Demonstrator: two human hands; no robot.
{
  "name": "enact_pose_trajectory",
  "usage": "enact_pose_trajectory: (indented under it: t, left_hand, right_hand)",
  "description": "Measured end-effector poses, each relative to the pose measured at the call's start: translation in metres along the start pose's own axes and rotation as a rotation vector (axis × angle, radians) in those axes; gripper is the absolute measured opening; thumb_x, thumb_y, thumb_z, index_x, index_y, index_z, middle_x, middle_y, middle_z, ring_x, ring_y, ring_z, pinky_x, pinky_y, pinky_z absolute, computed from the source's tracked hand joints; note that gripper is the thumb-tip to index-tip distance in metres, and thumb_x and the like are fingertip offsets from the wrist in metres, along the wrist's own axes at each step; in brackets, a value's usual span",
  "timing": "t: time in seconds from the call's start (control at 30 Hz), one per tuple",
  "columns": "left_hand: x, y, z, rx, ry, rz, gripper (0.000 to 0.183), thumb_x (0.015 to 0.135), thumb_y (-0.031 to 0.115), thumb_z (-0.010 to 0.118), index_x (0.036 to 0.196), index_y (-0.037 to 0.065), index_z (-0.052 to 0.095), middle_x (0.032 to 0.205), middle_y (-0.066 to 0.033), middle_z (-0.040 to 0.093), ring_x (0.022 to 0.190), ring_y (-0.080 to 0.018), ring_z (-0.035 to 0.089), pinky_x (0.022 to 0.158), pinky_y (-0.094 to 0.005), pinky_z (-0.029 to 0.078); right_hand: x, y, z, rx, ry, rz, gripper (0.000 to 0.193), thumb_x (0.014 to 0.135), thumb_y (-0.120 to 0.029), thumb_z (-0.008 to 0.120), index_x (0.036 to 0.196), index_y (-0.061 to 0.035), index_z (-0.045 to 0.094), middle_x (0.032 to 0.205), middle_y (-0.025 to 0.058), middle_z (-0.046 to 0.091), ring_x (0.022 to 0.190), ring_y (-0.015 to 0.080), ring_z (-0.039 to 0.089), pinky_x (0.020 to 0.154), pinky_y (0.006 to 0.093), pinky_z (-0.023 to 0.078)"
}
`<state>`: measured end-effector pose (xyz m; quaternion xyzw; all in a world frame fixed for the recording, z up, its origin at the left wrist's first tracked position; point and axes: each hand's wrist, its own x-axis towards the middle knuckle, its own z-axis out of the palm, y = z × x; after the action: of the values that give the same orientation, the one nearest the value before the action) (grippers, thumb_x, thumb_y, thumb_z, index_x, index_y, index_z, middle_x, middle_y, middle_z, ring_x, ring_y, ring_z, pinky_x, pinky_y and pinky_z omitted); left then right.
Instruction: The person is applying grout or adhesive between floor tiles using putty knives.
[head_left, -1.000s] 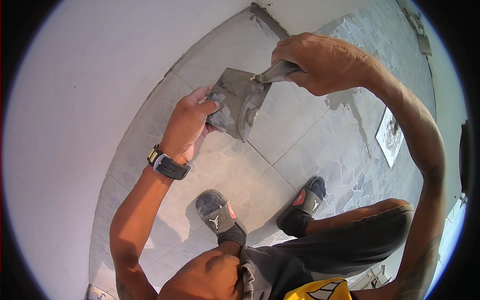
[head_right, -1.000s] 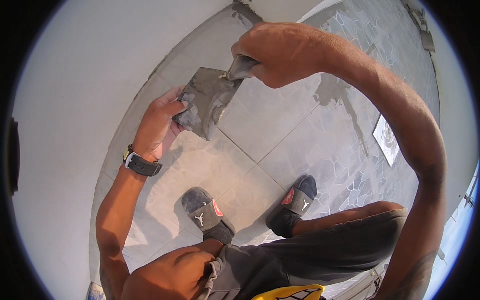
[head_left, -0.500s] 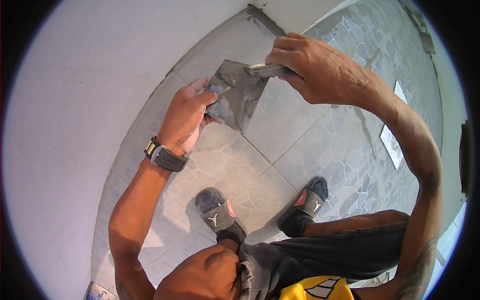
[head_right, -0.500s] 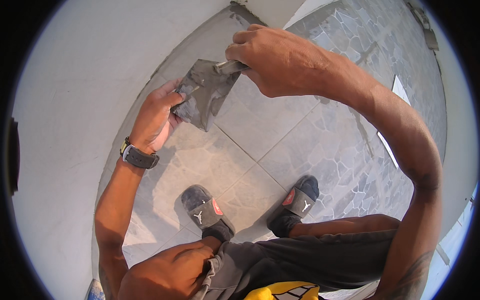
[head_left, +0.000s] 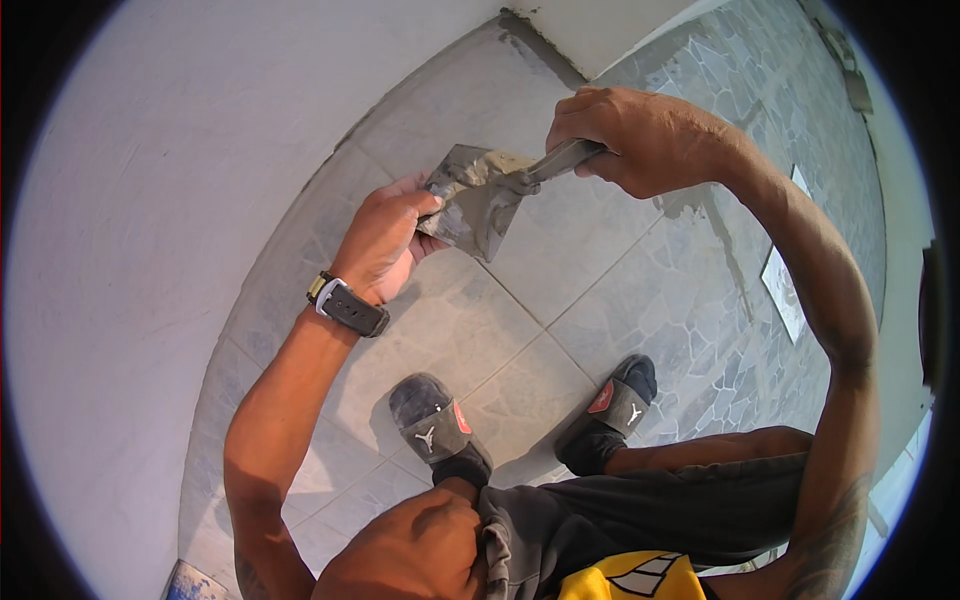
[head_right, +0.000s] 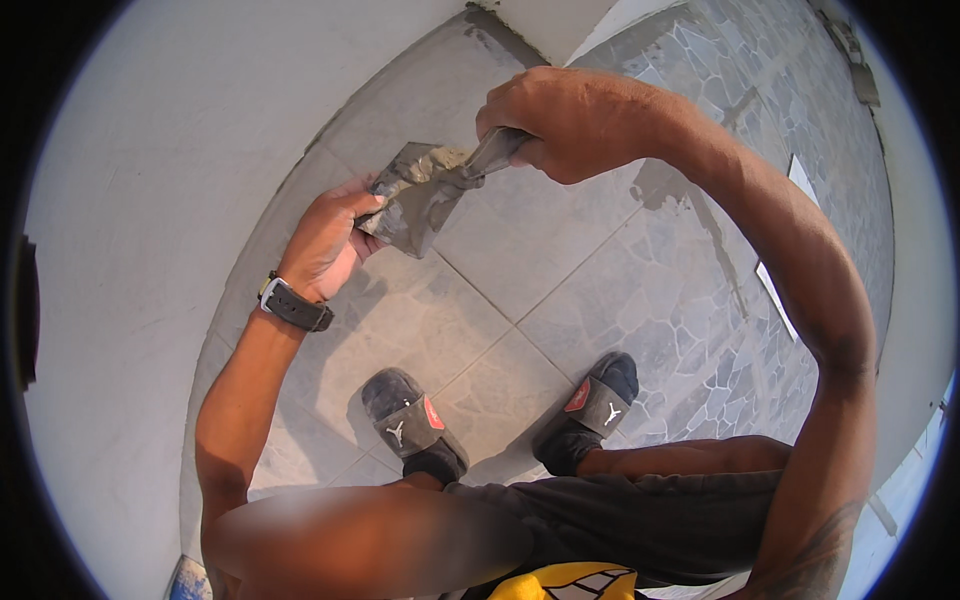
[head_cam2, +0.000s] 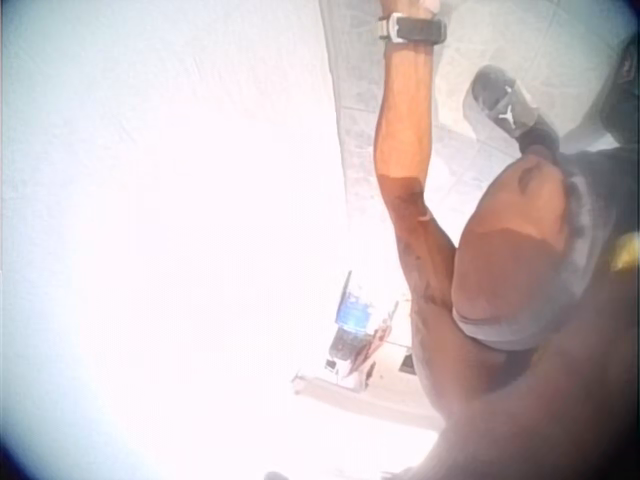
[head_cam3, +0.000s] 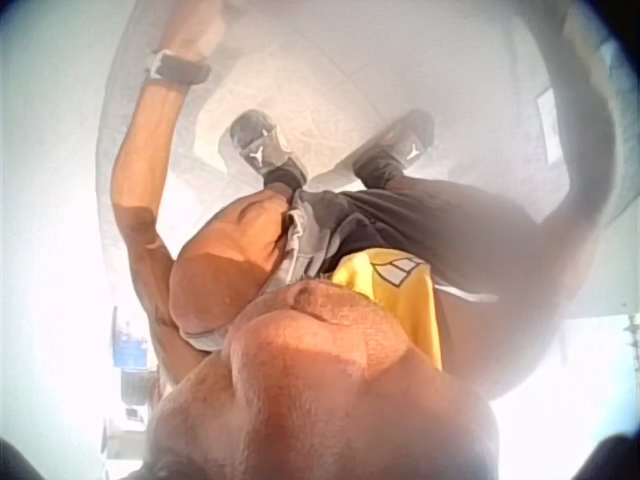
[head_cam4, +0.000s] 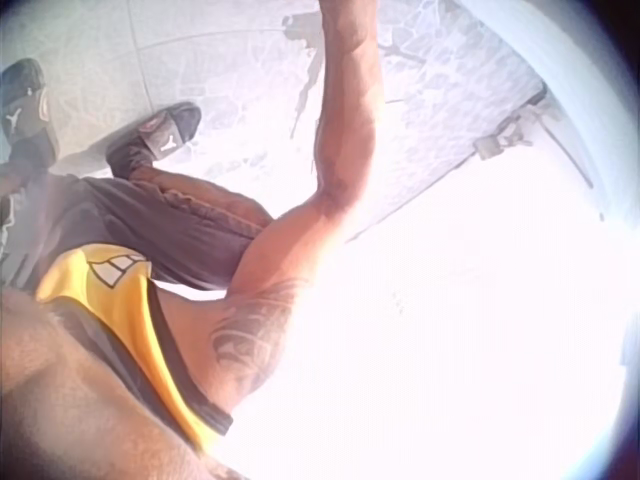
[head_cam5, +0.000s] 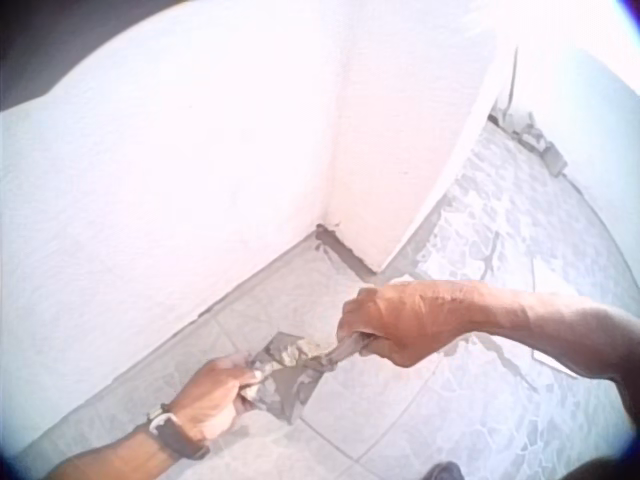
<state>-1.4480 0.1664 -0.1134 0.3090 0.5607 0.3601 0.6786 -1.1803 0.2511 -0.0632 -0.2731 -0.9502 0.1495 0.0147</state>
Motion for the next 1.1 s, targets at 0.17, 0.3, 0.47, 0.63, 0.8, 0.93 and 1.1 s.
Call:
enact_pose_trajectory:
  t: [0.17,0.3,0.47,0.63,0.8,0.93,1.1]
  left_hand:
    - [0.012,0.017,-0.018,-0.045,0.027,0.026,0.035,0.092,0.006,0.046,0.126,-0.004,0.053,0.110,-0.0078,0.062,0.092,-0.0135,0.057,0.078,-0.0294,0.048]
    - [0.009,0.037,-0.031,-0.063,0.089,0.038,0.036,0.092,0.005,0.045,0.127,-0.004,0.051,0.112,-0.0082,0.061,0.093,-0.0138,0.058,0.077,-0.0295,0.048]
    - [0.001,0.046,-0.075,-0.078,0.070,0.051,0.038,0.092,0.005,0.044,0.128,-0.003,0.051,0.113,-0.0073,0.061,0.097,-0.0141,0.059,0.080,-0.0296,0.049]
    - [-0.005,0.042,-0.135,-0.128,0.058,0.003,0.045,0.088,0.009,0.049,0.132,-0.003,0.049,0.114,-0.0067,0.062,0.098,-0.0143,0.061,0.082,-0.0302,0.051]
    - [-0.009,0.050,-0.201,-0.201,0.082,-0.006,0.048,0.087,0.009,0.051,0.132,-0.005,0.047,0.116,-0.0094,0.061,0.102,-0.0162,0.061,0.086,-0.0313,0.050]
    - [-0.003,0.054,-0.235,-0.210,0.074,0.006,0.051,0.086,0.008,0.051,0.135,-0.006,0.045,0.118,-0.0107,0.061,0.105,-0.0174,0.060,0.089,-0.0323,0.049]
    - [0.004,0.070,-0.251,-0.237,0.075,0.038,0.052,0.087,0.008,0.052,0.136,-0.006,0.044,0.118,-0.0101,0.061,0.105,-0.0162,0.060,0.088,-0.0313,0.049]
  right_hand:
    - [0.011,0.023,-0.024,0.190,-0.067,0.170,0.038,0.079,-0.018,0.073,0.111,0.0010,0.067,0.090,0.0166,0.071,0.075,0.0276,0.068,0.076,0.0389,0.054]
    - [0.039,0.035,-0.026,0.359,0.071,0.496,0.040,0.080,-0.024,0.069,0.109,0.0036,0.068,0.080,0.0153,0.069,0.066,0.0234,0.065,0.069,0.0384,0.054]
    - [0.136,0.089,-0.011,0.331,0.242,0.678,0.042,0.082,-0.030,0.067,0.103,0.0075,0.066,0.084,0.0217,0.068,0.071,0.0267,0.066,0.073,0.0379,0.054]
    - [0.230,0.121,-0.001,0.062,0.405,0.738,0.044,0.077,-0.035,0.064,0.087,0.0079,0.068,0.087,0.0244,0.069,0.088,0.0371,0.067,0.082,0.0429,0.053]
    - [0.317,0.105,-0.002,0.002,0.349,0.749,0.036,0.076,-0.028,0.062,0.085,0.0066,0.069,0.090,0.0232,0.069,0.088,0.0366,0.067,0.083,0.0420,0.053]
    - [0.369,0.107,0.016,-0.201,0.424,0.697,0.028,0.077,-0.020,0.058,0.089,0.0034,0.069,0.093,0.0203,0.069,0.090,0.0362,0.067,0.084,0.0428,0.053]
    - [0.380,0.104,0.023,-0.161,0.424,0.647,0.035,0.083,-0.030,0.059,0.095,0.0026,0.066,0.095,0.0247,0.068,0.093,0.0394,0.065,0.083,0.0454,0.051]
